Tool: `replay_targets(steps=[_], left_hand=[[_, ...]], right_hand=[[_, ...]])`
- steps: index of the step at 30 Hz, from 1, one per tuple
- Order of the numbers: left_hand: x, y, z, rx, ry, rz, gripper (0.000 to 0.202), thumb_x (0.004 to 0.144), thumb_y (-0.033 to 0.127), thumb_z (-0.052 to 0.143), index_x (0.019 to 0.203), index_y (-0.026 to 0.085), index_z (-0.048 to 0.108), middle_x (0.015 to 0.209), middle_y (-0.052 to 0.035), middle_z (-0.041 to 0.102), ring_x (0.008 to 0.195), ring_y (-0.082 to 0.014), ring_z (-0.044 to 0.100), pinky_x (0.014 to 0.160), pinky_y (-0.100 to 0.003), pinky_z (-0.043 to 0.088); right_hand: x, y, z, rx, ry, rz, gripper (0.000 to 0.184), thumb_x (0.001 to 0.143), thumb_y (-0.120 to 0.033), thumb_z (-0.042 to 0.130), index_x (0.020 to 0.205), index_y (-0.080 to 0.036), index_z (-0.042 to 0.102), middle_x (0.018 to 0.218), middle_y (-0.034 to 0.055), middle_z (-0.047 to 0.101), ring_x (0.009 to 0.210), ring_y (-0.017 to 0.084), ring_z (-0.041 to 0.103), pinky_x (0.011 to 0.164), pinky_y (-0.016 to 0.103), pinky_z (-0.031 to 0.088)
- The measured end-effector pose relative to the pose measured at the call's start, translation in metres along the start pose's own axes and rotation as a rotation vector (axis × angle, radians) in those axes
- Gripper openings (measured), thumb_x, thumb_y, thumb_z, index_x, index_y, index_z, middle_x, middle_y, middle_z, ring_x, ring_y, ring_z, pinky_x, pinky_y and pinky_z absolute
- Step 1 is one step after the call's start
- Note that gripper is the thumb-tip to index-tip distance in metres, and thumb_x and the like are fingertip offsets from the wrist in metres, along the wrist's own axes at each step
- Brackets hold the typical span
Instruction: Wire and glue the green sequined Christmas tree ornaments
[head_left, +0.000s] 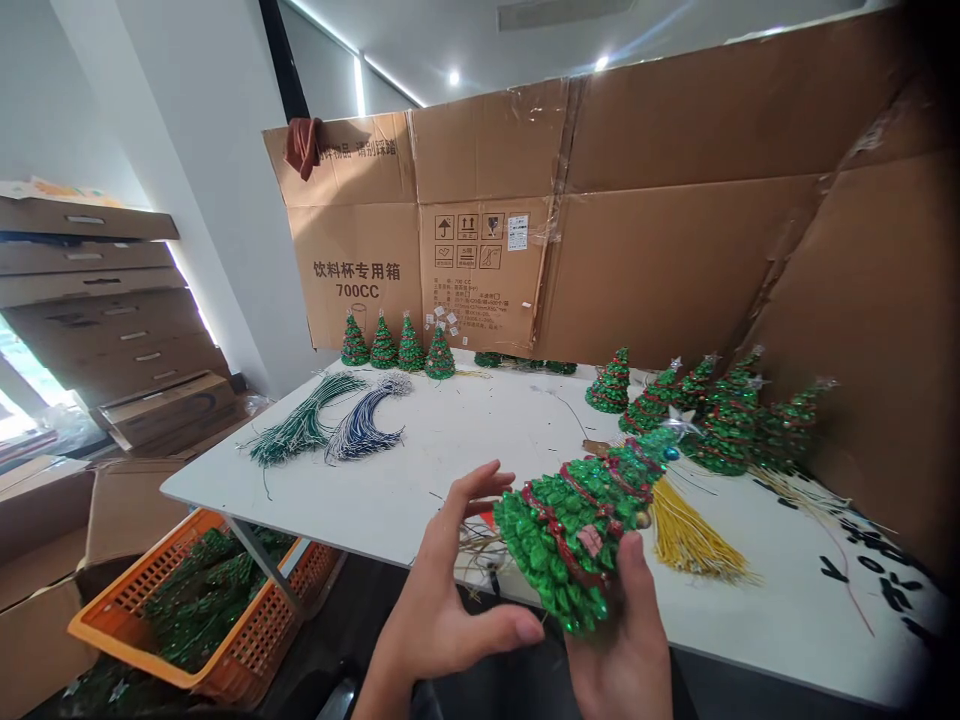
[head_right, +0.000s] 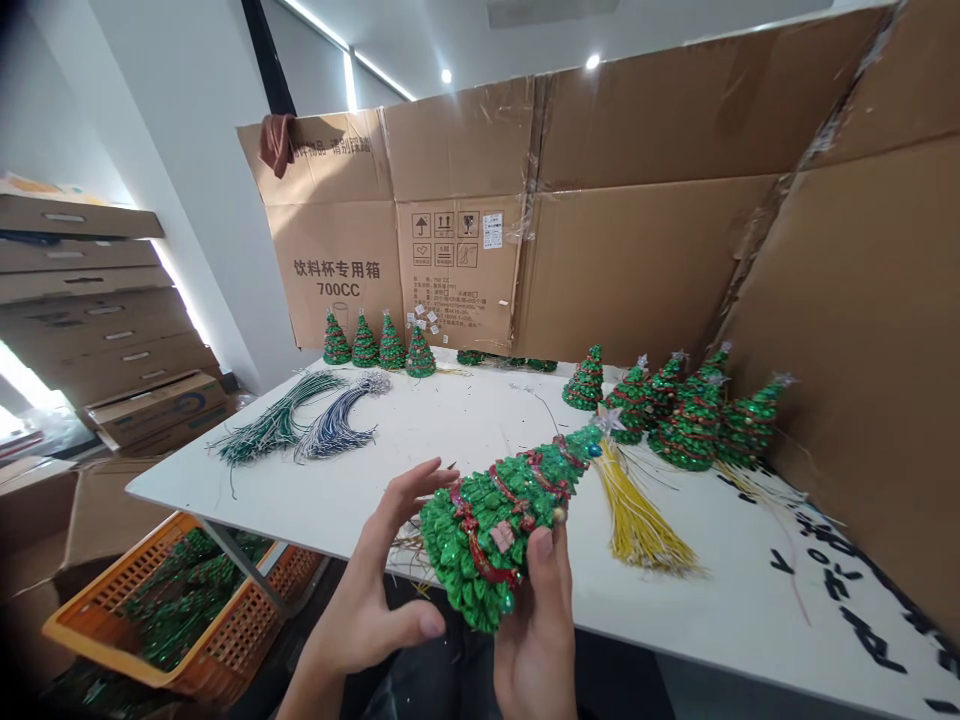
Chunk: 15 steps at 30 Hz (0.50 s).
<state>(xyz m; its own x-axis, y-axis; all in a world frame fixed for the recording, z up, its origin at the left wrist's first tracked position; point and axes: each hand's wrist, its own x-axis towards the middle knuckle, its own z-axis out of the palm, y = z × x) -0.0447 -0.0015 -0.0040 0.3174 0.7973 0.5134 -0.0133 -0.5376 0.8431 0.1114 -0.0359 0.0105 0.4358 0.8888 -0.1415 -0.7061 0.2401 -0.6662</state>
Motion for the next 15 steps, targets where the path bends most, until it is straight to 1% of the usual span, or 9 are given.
replay_targets(steps=[3, 5, 8, 11, 13, 15], left_hand=[[-0.003, -0.005, -0.007, 0.026, -0.038, -0.09, 0.082, 0.089, 0.079, 0.071, 0.158, 0.035, 0.059, 0.161, -0.0102, 0.062, 0.146, -0.0425, 0.057, 0.121, -0.051, 0.047], [-0.003, -0.007, -0.009, 0.045, -0.056, -0.103, 0.074, 0.092, 0.079, 0.066, 0.151, 0.035, 0.067, 0.154, -0.0097, 0.068, 0.139, -0.0416, 0.062, 0.115, -0.049, 0.051], [-0.004, -0.011, -0.01, 0.071, -0.092, -0.101, 0.073, 0.093, 0.078, 0.065, 0.151, 0.033, 0.068, 0.143, -0.0105, 0.075, 0.128, -0.0397, 0.067, 0.108, -0.047, 0.056], [-0.006, -0.021, -0.009, 0.126, -0.093, -0.112, 0.076, 0.091, 0.074, 0.072, 0.153, 0.031, 0.065, 0.137, -0.0123, 0.077, 0.124, -0.0392, 0.069, 0.103, -0.045, 0.058], [-0.007, -0.028, -0.009, 0.159, -0.084, -0.124, 0.076, 0.09, 0.071, 0.075, 0.152, 0.029, 0.066, 0.13, -0.013, 0.079, 0.119, -0.0386, 0.071, 0.101, -0.045, 0.058], [-0.008, -0.032, -0.01, 0.172, -0.076, -0.136, 0.072, 0.089, 0.069, 0.077, 0.148, 0.029, 0.07, 0.122, -0.0121, 0.082, 0.112, -0.037, 0.072, 0.097, -0.044, 0.06]], right_hand=[[-0.001, 0.001, -0.001, -0.023, -0.035, 0.028, 0.077, 0.084, -0.059, 0.086, 0.154, -0.04, 0.061, 0.154, -0.0021, 0.07, 0.152, 0.033, 0.056, 0.119, 0.051, 0.053], [-0.002, 0.002, 0.001, -0.07, -0.055, 0.029, 0.078, 0.087, -0.061, 0.083, 0.157, -0.039, 0.059, 0.155, -0.0009, 0.069, 0.153, 0.032, 0.055, 0.118, 0.05, 0.055], [-0.003, 0.002, 0.008, -0.155, -0.061, 0.002, 0.076, 0.091, -0.064, 0.077, 0.159, -0.038, 0.057, 0.151, 0.0002, 0.072, 0.147, 0.032, 0.061, 0.115, 0.05, 0.057], [-0.001, 0.002, 0.014, -0.236, -0.051, -0.04, 0.072, 0.091, -0.063, 0.079, 0.156, -0.035, 0.062, 0.146, 0.0006, 0.075, 0.139, 0.032, 0.068, 0.115, 0.047, 0.057], [0.004, 0.003, 0.012, -0.285, -0.042, -0.053, 0.07, 0.09, -0.062, 0.081, 0.152, -0.034, 0.066, 0.145, 0.0002, 0.076, 0.138, 0.031, 0.068, 0.116, 0.045, 0.056], [0.009, 0.006, 0.008, -0.303, -0.066, -0.041, 0.067, 0.09, -0.061, 0.081, 0.149, -0.033, 0.069, 0.143, 0.0003, 0.077, 0.138, 0.03, 0.069, 0.117, 0.045, 0.056]])
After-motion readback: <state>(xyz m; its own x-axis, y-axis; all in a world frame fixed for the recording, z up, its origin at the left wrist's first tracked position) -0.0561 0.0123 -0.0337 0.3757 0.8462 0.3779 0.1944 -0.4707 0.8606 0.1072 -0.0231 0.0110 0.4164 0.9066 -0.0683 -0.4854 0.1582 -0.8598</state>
